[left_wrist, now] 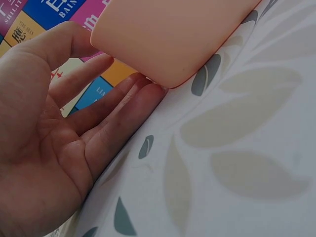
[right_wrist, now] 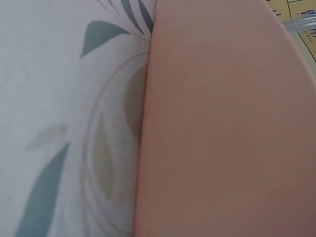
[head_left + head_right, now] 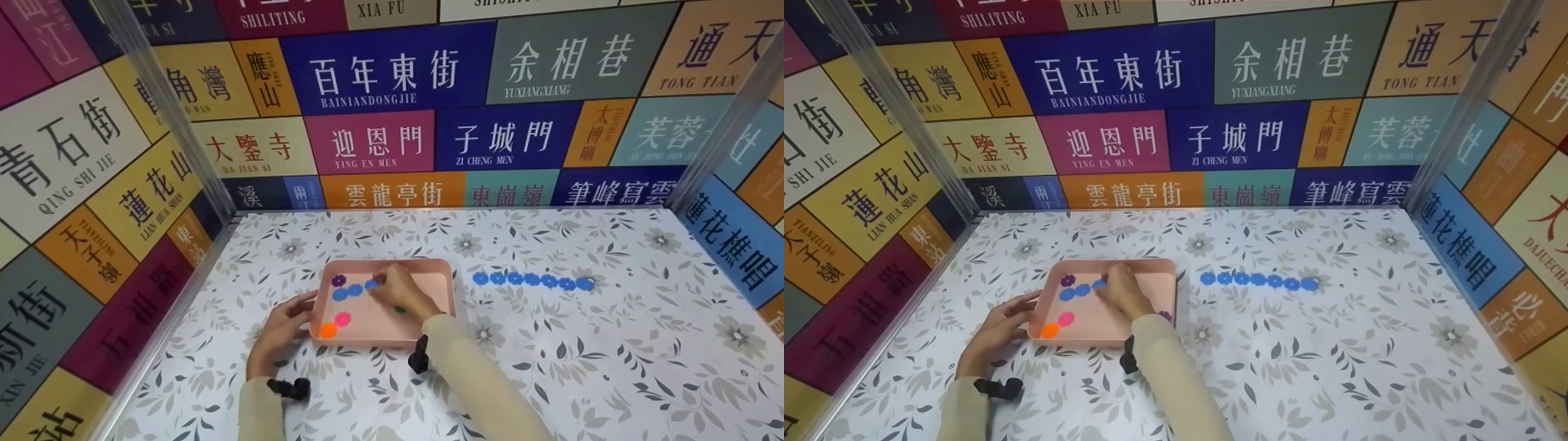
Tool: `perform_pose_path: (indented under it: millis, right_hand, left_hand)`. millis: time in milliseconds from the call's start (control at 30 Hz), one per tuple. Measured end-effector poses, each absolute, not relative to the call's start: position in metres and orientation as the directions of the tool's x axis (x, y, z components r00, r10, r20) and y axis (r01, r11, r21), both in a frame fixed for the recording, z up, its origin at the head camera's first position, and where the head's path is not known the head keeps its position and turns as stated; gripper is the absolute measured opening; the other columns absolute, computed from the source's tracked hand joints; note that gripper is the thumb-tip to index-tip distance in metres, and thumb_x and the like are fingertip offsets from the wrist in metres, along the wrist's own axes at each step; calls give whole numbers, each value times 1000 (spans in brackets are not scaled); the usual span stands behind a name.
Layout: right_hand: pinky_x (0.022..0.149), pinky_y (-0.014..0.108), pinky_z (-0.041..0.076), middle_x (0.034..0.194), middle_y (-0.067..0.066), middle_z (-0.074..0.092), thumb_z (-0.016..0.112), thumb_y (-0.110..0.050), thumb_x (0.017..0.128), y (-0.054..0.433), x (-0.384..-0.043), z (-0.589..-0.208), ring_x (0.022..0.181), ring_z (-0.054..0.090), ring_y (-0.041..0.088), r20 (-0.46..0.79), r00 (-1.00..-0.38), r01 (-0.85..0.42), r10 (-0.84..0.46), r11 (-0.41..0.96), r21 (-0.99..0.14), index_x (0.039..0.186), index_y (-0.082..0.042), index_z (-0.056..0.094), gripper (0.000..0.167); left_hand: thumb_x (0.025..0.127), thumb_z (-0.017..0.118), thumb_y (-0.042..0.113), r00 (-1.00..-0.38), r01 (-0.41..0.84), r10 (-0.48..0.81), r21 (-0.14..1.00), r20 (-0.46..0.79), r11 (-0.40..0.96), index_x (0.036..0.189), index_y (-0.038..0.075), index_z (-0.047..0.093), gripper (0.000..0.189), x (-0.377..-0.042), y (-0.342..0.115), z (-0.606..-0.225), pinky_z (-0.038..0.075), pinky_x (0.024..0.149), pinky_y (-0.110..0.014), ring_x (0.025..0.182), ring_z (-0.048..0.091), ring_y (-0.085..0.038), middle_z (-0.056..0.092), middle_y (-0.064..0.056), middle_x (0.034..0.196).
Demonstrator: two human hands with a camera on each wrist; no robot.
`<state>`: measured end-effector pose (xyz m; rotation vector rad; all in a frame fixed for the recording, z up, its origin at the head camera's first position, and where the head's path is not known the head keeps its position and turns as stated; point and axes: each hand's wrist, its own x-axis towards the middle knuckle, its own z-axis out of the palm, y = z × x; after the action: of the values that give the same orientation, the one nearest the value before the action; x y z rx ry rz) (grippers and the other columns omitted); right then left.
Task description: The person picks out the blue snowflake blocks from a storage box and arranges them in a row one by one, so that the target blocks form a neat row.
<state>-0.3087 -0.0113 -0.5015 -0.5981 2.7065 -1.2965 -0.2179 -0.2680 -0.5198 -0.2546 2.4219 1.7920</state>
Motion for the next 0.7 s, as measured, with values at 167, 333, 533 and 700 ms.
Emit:
perform_pose_path:
  millis: [167, 333, 533, 700]
  right_hand:
    - [74, 28, 51, 95, 16, 72, 76, -6, 82, -12, -309, -504, 78, 53, 14, 97, -918, -320, -384, 575, -752, 102, 4, 75, 23]
    - [82, 36, 56, 98, 16, 73, 75, -6, 82, -13, -310, -504, 86, 63, 20, 86, -922, -309, -376, 585, -750, 102, 5, 74, 23]
    - [79, 35, 57, 97, 17, 75, 75, -7, 83, -12, -309, -503, 84, 63, 18, 86, -918, -317, -386, 588, -744, 100, 6, 74, 22]
    - [80, 35, 57, 97, 16, 74, 75, -8, 83, -11, -309, -503, 85, 63, 18, 71, -920, -305, -384, 593, -745, 100, 6, 74, 22]
  left_hand:
    - [94, 58, 12, -979, -205, -65, 938, -194, 281, 140, 25, 59, 48, -218, -269, -521, 58, 86, -35, 109, 60, -25, 63, -11, 133]
    - [93, 60, 14, -975, -220, -77, 935, -207, 279, 140, 27, 59, 49, -217, -268, -520, 58, 86, -34, 110, 60, -24, 63, -9, 135]
    - [91, 61, 13, -975, -219, -88, 934, -203, 283, 141, 25, 58, 52, -217, -266, -519, 59, 83, -34, 109, 61, -24, 62, -10, 136]
    - [91, 61, 13, -977, -214, -75, 937, -201, 276, 141, 25, 58, 51, -218, -266, -520, 59, 84, -35, 108, 62, -24, 63, -11, 135]
